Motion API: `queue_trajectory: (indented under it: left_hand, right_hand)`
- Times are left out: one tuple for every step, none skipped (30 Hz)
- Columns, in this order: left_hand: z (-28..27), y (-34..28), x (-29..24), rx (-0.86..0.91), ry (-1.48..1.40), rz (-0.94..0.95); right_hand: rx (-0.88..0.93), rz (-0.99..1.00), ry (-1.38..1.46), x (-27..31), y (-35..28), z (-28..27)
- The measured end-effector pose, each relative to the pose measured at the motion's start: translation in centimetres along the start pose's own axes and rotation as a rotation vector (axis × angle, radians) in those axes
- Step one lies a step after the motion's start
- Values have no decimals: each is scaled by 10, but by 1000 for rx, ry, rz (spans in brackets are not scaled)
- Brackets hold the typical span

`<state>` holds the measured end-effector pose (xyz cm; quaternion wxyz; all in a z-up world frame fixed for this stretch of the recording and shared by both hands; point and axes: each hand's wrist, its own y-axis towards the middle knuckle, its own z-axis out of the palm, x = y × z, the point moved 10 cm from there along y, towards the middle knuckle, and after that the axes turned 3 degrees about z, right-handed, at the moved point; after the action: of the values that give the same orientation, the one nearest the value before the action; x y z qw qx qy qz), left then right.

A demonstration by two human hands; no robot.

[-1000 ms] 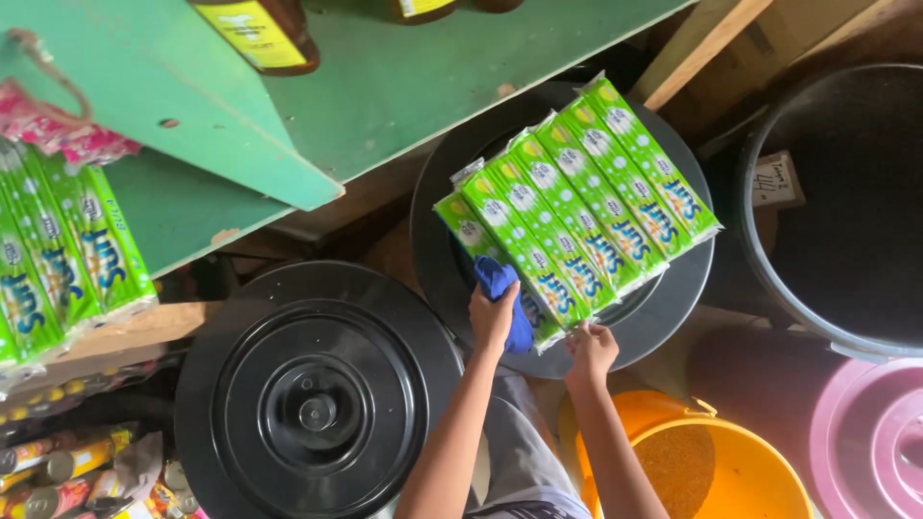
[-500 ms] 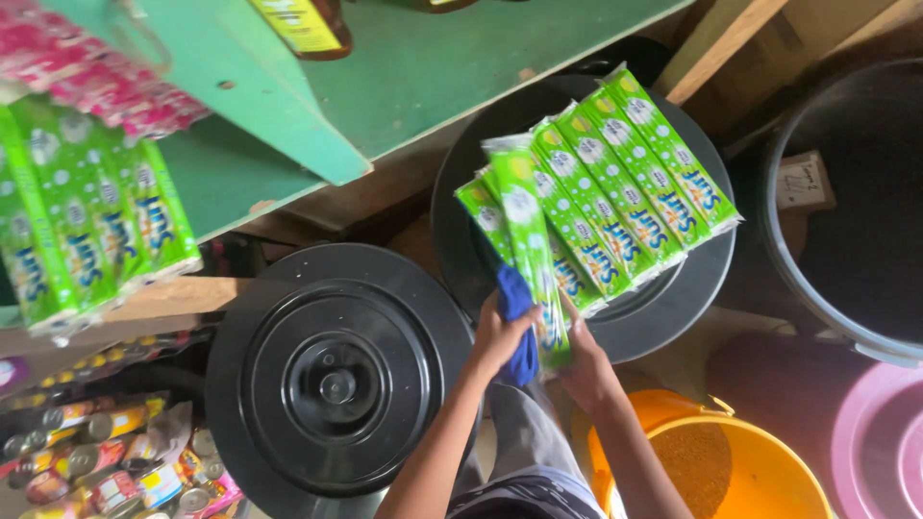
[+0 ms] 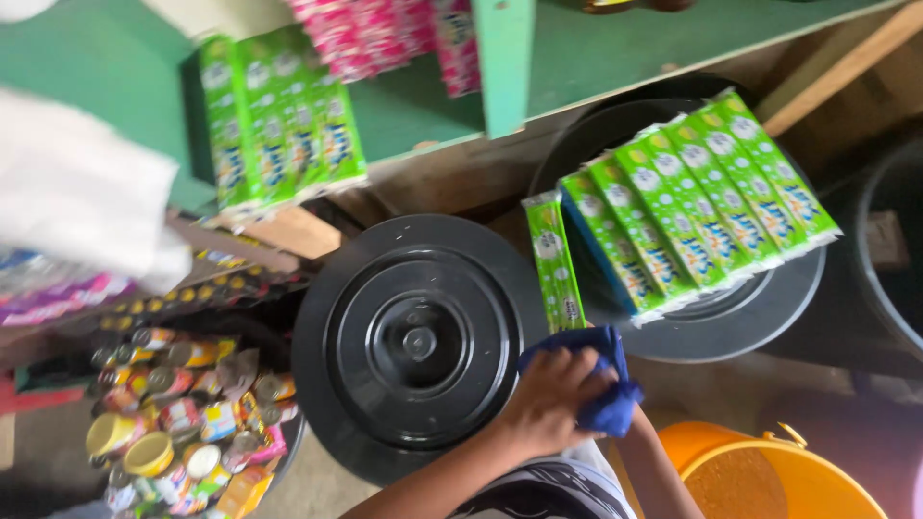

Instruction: The recorder is cleaning packs of laundry detergent with a blue cloth in a grocery store.

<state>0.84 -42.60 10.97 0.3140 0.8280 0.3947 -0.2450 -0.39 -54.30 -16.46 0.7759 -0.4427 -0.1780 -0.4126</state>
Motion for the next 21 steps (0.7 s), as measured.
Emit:
queue_trajectory:
  left_hand:
    - [13, -23, 5, 20, 68, 45]
    - [27, -44, 9, 46, 134, 93]
    - [11, -41, 17, 34, 143, 85]
    - [-15, -38, 32, -74, 242, 1]
    - [-41, -36, 45, -183, 340, -84]
    - [-66, -28, 69, -183, 335, -93]
    - [-97, -25, 112, -210, 382, -303]
    - [-131, -21, 155, -242, 432, -504]
    - [-141, -28, 170, -248, 433, -503]
    - [-159, -35, 184, -342, 458, -535]
    - [-176, -42, 199, -437, 483, -566]
    - [-178, -52, 168, -442, 483, -569]
    - [-174, -56, 133, -400, 489, -487]
    - [-169, -62, 97, -349, 496, -404]
    - [-150, -84, 75, -346, 498, -407]
    - [-114, -94, 45, -214, 451, -254]
    - [-77, -107, 13, -82, 402, -101]
    - [-75, -113, 13, -86, 403, -99]
    - [-73, -119, 9, -111, 362, -46]
    - [-72, -125, 6, -137, 323, 4]
    - [-89, -111, 27, -141, 326, 3]
  right_hand:
    - [52, -28, -43, -12, -7, 8]
    - [98, -59, -80, -23, -16, 15]
    - [112, -56, -89, -4, -33, 50]
    - [135, 25, -124, 6, -52, 84]
    - [157, 105, -159, 16, -71, 118]
    - [155, 114, -163, 18, -86, 133]
    - [222, 144, -209, 17, -103, 154]
    - [294, 161, -258, 20, -113, 177]
    - [297, 158, -264, 12, -118, 186]
    - [301, 188, -264, 6, -121, 193]
    - [305, 217, -265, 1, -124, 199]
    - [308, 218, -270, -2, -123, 205]
    - [329, 219, -237, -4, -122, 213]
    - [348, 222, -197, -9, -123, 221]
    - [349, 225, -194, -13, -119, 227]
    - [192, 265, -80, -15, -110, 218]
    - [36, 302, 34, -17, -103, 208]
    - [37, 299, 31, -28, -93, 187]
    - [1, 331, 28, -41, -83, 163]
    - [-32, 367, 24, -56, -73, 140]
    - [-28, 367, 20, -45, -72, 156]
